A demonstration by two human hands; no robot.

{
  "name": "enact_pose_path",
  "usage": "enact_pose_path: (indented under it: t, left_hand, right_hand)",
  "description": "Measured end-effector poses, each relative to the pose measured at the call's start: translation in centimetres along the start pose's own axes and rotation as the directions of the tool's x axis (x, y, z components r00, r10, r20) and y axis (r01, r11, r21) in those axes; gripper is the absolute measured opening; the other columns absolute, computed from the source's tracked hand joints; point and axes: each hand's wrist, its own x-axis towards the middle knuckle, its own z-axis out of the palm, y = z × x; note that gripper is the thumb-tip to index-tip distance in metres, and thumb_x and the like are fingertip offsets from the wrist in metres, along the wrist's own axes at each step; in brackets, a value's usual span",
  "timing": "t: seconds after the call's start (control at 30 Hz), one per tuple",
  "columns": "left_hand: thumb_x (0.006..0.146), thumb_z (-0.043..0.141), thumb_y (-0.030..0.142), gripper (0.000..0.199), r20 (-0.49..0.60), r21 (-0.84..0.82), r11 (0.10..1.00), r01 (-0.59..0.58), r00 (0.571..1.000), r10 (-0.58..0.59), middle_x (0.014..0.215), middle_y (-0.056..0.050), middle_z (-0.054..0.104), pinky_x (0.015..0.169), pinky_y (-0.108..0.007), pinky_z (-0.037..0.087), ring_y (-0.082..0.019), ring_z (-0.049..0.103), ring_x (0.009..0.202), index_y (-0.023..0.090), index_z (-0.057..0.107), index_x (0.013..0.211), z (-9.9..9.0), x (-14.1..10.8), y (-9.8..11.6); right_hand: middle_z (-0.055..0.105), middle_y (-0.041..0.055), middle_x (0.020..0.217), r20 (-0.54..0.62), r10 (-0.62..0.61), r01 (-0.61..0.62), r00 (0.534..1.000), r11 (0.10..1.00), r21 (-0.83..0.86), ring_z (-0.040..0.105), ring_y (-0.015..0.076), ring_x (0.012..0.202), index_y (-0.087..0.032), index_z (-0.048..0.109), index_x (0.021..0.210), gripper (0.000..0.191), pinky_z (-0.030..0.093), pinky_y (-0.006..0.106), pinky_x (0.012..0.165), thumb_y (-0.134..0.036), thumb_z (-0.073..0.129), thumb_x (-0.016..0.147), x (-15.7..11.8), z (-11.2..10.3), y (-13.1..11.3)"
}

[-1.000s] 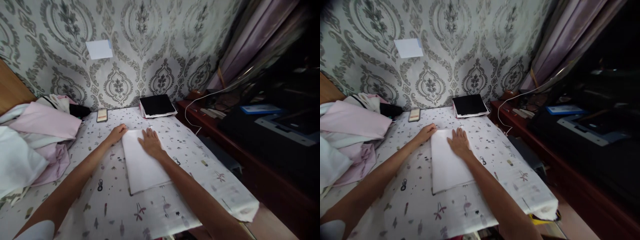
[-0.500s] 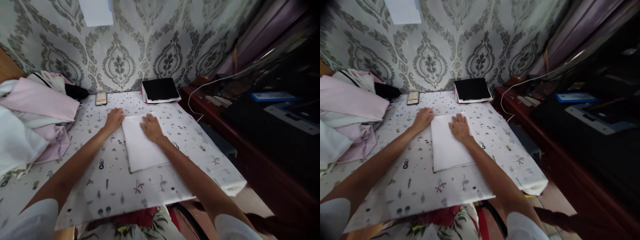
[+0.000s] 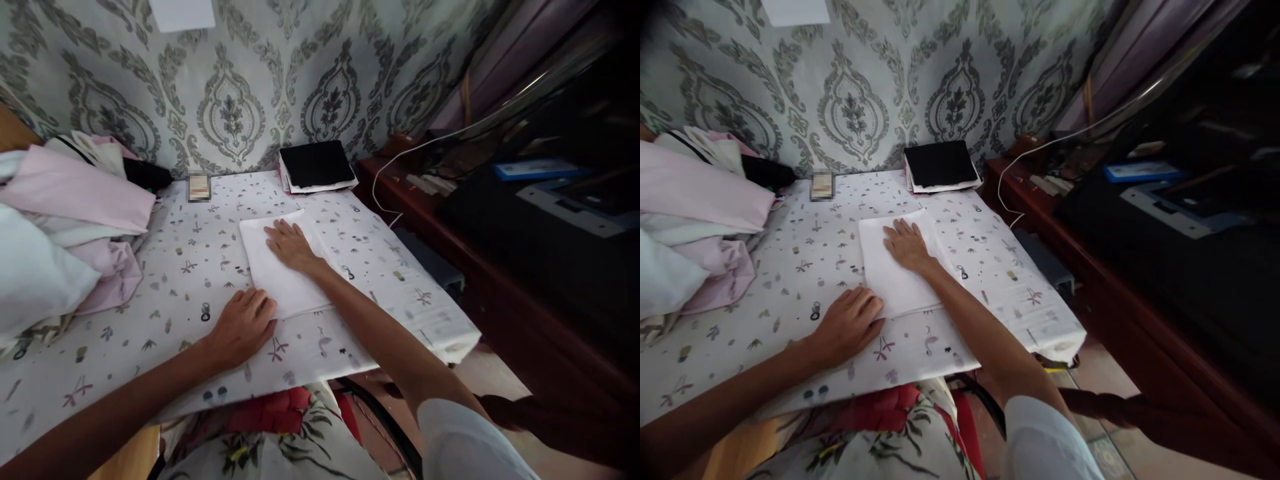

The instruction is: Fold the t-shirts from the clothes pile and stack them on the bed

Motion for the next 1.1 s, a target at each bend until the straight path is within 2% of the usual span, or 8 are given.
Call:
enact_pose_path:
  t: [0.23,0.37,0.4,0.53,0.67,0.87,0.97,1.1]
  left_hand:
    - [0.084,0.043,0.002,0.028,0.106,0.118,0.983,-0.142,0.986,0.13,0.094,-0.011,0.067,0.075,-0.042,0.05,-0.028,0.063,0.086,0.023,0.055,0.098,1.7,-0.9,-0.2]
    - [0.092,0.051,0.028,0.003,0.015,-0.112,0.991,0.07,0.998,-0.069,0.09,-0.006,0.065,0.071,-0.041,0.051,-0.026,0.063,0.081,0.025,0.05,0.093,0.4,-0.2,-0.8]
    - [0.091,0.053,0.037,0.013,-0.012,-0.214,0.965,0.151,0.988,-0.157,0.09,-0.005,0.064,0.071,-0.041,0.052,-0.025,0.063,0.079,0.026,0.05,0.095,0.0,0.0,-1.1]
    - [0.083,0.055,0.061,0.045,0.102,-0.669,0.595,0.445,0.848,-0.52,0.102,-0.007,0.062,0.056,-0.036,0.054,-0.022,0.064,0.077,0.025,0.046,0.109,-1.2,1.0,-2.6]
    - [0.069,0.068,0.066,0.066,0.342,-0.824,0.19,0.534,0.736,-0.585,0.096,-0.007,0.066,0.044,-0.025,0.048,-0.024,0.068,0.085,0.023,0.046,0.114,-1.2,1.9,-2.3]
    - [0.06,0.078,0.048,0.055,0.571,-0.771,0.013,0.637,0.699,-0.431,0.071,-0.001,0.066,0.04,-0.02,0.038,-0.015,0.062,0.053,0.017,0.06,0.102,-1.5,2.9,-0.2]
    - [0.058,0.076,0.036,0.04,0.544,-0.789,-0.015,0.614,0.687,-0.481,0.056,0.002,0.06,0.039,-0.02,0.036,-0.012,0.054,0.045,0.015,0.065,0.09,-3.2,2.5,-2.5]
    - [0.058,0.078,0.029,0.037,0.374,-0.903,-0.103,0.417,0.645,-0.666,0.077,-0.004,0.071,0.057,-0.026,0.054,-0.02,0.068,0.072,0.016,0.067,0.09,-6.5,0.7,-7.6]
  right_hand:
    - [0.027,0.0106,0.165,-0.018,0.02,-0.02,1.0,0.999,-0.029,0.018,0.0246,0.154,-0.02,0.039,0.155,0.053,0.012,0.047,0.124,-0.038,0.03,0.106,-0.5,-0.1,-0.4]
    - [0.032,0.0111,0.164,-0.01,-0.015,0.015,1.0,1.0,0.001,0.022,0.0235,0.153,-0.02,0.042,0.153,0.052,0.016,0.047,0.124,-0.038,0.031,0.105,-0.5,-0.8,0.0]
    - [0.035,0.0108,0.162,-0.004,-0.021,0.021,1.0,1.0,0.004,0.025,0.0222,0.152,-0.02,0.045,0.151,0.051,0.017,0.045,0.123,-0.036,0.031,0.105,-0.3,-1.2,0.3]
    - [0.041,0.0113,0.159,0.01,0.007,-0.007,1.0,0.999,-0.032,0.03,0.0204,0.15,-0.017,0.05,0.145,0.049,0.021,0.042,0.121,-0.021,0.032,0.1,1.9,-2.9,2.2]
    - [0.046,0.0129,0.155,0.082,0.001,0.002,0.997,0.999,-0.034,0.038,0.0279,0.144,-0.018,0.049,0.145,0.055,0.026,0.045,0.118,-0.029,0.051,0.091,5.1,-4.4,4.3]
    - [0.069,0.0082,0.119,0.203,-0.006,-0.002,0.979,0.999,0.039,0.062,0.0288,0.105,-0.023,0.067,0.109,0.038,0.048,0.035,0.084,-0.034,0.07,0.074,7.7,-6.4,5.5]
    - [0.07,0.0054,0.092,0.232,-0.015,-0.013,0.973,0.993,0.119,0.062,0.0243,0.089,-0.019,0.066,0.08,0.015,0.044,0.028,0.071,-0.028,0.071,0.069,6.9,-7.2,6.0]
    - [0.057,-0.0004,0.064,0.285,-0.016,-0.062,0.958,0.963,0.264,0.055,0.0173,0.07,-0.019,0.052,0.059,0.022,0.04,0.026,0.062,-0.03,0.068,0.07,3.7,-7.0,7.3]
